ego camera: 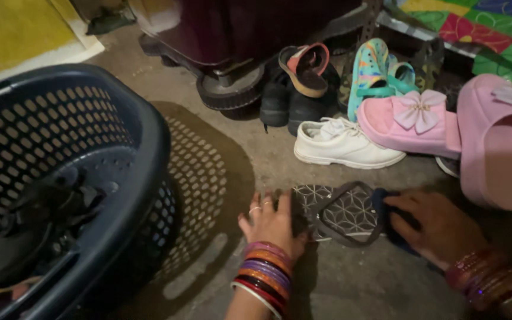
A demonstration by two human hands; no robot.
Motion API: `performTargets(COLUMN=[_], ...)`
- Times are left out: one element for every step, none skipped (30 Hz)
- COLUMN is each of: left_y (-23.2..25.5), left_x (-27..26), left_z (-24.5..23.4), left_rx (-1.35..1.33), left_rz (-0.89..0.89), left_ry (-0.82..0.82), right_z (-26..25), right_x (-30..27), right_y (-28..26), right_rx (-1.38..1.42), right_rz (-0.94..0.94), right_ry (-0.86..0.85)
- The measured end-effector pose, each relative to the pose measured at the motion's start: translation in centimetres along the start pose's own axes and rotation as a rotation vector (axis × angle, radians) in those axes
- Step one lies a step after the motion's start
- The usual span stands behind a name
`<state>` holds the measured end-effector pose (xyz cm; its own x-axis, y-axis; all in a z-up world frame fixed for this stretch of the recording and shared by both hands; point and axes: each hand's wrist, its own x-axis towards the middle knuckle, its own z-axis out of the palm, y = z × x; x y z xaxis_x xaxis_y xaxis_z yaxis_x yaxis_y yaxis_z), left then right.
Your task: The person wipes several pairs of shoes on the floor with a dark cloth. They clean a pair of patterned flip-flops, pink slides, and white sneakers, handling each item individually and wiping the surfaces before placing them back down.
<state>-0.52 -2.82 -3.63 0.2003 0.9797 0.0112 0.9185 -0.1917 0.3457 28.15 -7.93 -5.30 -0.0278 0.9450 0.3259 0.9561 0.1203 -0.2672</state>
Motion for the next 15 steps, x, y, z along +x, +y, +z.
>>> performTargets(left_y=[0.1,0.3,0.6,0.8,1.0,1.1,0.8,0.1,-0.5,-0.9,-1.3,-1.6,-1.7,-1.7,-1.4], left_x=[0.0,-0.1,-0.1,0.0,0.0,0.0,0.1,0.3,0.4,0.6,0.7,0.7,0.7,1.0,0.9], left_z=[-0.2,-0.5,-0.8,-0.9,-0.8,-0.6,-0.3,0.0,0.4,0.9,1.5,2.1,2.7,3.2,3.8], left_rx=[-0.011,-0.023,-0.033,-0.007,0.017,0.042,-0.018,-0.078,-0.138,-0.170,-0.204,-0.238,-0.247,-0.256,-0.267], left_rz=[-0.063,-0.128,-0.193,-0.199,-0.205,-0.210,-0.199,-0.188,-0.178,-0.174,-0.171,-0.168,-0.107,-0.047,0.009], left_ry=[-0.141,-0.280,-0.419,-0.373,-0.331,-0.289,-0.257,-0.224,-0.191,-0.159,-0.130,-0.102,0.002,0.107,0.213], right_z=[0.3,0.4,0.3,0.3,0.3,0.4,0.4,0.3,0.0,-0.2,-0.5,-0.9,-1.4,-1.6,-1.6], right_x=[-0.2,-0.3,-0.4,-0.3,-0.1,0.3,0.7,0.8,0.9,1.1,1.6,2.4,2.6,2.6,2.5], right_y=[0.0,0.1,0.2,0.4,0.6,0.8,1.0,1.1,1.2,1.3,1.3,1.4,1.4,1.2,0.8], right_rx=[-0.034,-0.049,-0.063,-0.078,-0.014,0.048,0.109,0.120,0.132,0.143,0.085,0.028,-0.032,-0.038,-0.046], right_rz=[-0.012,0.016,0.045,0.075,0.090,0.105,0.120,0.146,0.172,0.198,0.170,0.142,0.116,0.131,0.149], right_ry=[0.030,0.008,-0.013,-0.034,0.003,0.039,0.079,0.125,0.169,0.214,0.164,0.114,0.054,-0.053,-0.163])
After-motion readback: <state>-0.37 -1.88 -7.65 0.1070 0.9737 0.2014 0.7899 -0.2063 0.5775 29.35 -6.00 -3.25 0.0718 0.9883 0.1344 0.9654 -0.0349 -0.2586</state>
